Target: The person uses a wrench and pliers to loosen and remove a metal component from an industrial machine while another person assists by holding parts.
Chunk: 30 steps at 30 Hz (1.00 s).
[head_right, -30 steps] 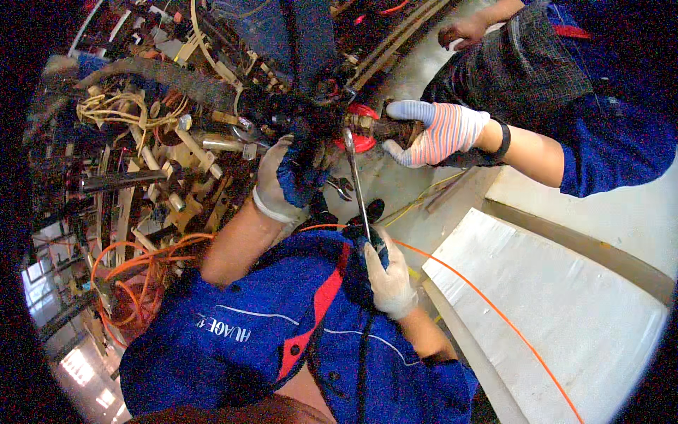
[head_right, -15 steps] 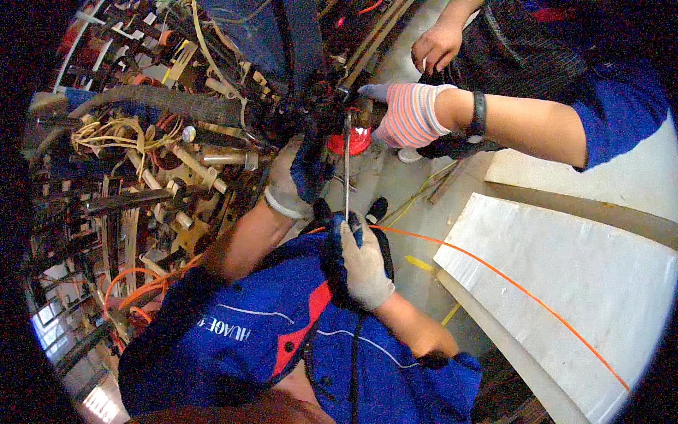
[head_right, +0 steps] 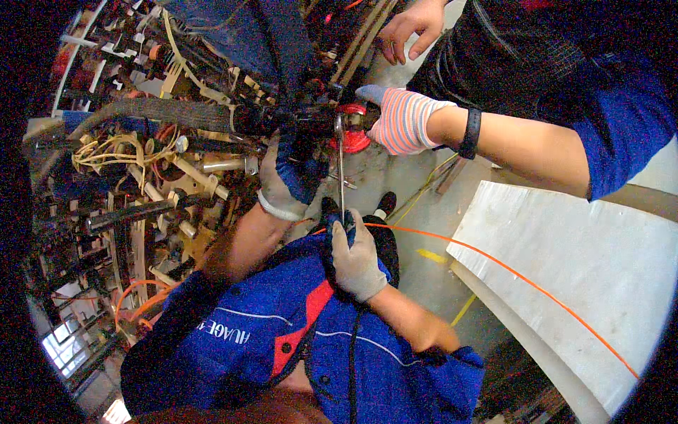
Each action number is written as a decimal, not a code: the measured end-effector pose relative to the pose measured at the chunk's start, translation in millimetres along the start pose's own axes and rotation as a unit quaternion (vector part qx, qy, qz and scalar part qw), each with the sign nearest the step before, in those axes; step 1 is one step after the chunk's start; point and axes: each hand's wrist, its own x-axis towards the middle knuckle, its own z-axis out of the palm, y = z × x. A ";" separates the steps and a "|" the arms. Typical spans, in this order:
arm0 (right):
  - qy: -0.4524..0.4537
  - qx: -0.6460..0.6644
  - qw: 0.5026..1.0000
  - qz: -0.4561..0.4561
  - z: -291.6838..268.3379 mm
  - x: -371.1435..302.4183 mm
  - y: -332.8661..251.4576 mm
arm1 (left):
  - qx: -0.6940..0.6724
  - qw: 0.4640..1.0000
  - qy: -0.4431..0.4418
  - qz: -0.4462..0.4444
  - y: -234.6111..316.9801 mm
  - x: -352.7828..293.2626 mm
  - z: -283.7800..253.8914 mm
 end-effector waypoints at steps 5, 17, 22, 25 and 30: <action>-0.017 0.001 1.000 0.009 -3.8 0.6 -25.0 | 0.002 1.000 0.010 0.024 2.7 -1.9 6.2; -0.030 0.016 0.999 -0.008 -2.2 1.5 -38.5 | 0.022 0.999 0.014 0.037 14.6 -14.7 34.3; -0.008 -0.053 0.995 -0.087 -2.0 1.9 -29.6 | 0.016 0.999 0.000 0.029 14.2 -12.7 33.0; 0.018 -0.068 0.993 -0.093 2.6 2.7 -14.2 | 0.033 0.998 -0.008 0.044 14.6 -10.9 37.9; 0.001 -0.050 0.992 -0.115 -2.0 10.9 -21.6 | 0.022 0.998 -0.004 0.051 14.2 -6.0 47.0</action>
